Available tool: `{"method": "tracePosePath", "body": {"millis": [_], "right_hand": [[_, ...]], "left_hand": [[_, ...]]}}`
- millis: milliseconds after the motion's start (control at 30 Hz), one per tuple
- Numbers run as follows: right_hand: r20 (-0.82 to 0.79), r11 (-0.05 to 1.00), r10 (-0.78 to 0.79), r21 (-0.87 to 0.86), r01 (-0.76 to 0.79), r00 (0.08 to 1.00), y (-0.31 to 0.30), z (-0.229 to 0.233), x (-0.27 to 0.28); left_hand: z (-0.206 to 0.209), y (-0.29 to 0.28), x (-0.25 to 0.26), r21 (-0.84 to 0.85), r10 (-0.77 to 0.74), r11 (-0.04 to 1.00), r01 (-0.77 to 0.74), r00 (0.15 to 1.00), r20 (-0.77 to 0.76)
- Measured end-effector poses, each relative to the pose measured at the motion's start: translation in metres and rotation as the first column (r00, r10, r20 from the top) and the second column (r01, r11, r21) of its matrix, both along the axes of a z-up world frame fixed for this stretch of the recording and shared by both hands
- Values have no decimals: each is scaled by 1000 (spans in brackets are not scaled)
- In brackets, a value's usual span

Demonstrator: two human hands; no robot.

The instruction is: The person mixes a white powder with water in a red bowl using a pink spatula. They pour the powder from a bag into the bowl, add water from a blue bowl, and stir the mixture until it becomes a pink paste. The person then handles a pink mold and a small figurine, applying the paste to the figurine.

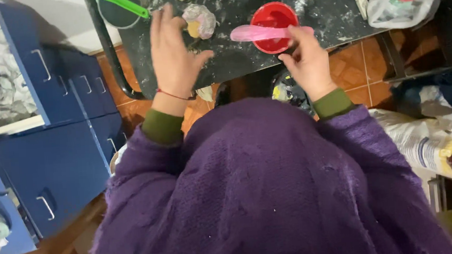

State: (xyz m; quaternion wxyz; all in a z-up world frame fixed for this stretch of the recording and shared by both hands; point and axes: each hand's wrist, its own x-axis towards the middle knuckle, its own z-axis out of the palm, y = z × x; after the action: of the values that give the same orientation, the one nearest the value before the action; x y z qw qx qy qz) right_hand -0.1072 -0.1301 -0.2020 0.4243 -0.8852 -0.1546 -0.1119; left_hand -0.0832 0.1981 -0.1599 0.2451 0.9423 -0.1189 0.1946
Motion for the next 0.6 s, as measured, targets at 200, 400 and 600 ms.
{"method": "tracePosePath", "body": {"millis": [200,400,600], "right_hand": [[-159,880,189,464,-96,969,-18,-1,-3],[-343,755,460,637,-158,819,-24,-36,9],[-465,780,355,625,17,811,-38,-28,-3]], "left_hand": [[18,-97,18,17,-344,938,347,932,-114],[-22,-159,39,163,-412,891,424,905,-105],[-47,-156,46,166,-382,910,381,924,-26]]}}
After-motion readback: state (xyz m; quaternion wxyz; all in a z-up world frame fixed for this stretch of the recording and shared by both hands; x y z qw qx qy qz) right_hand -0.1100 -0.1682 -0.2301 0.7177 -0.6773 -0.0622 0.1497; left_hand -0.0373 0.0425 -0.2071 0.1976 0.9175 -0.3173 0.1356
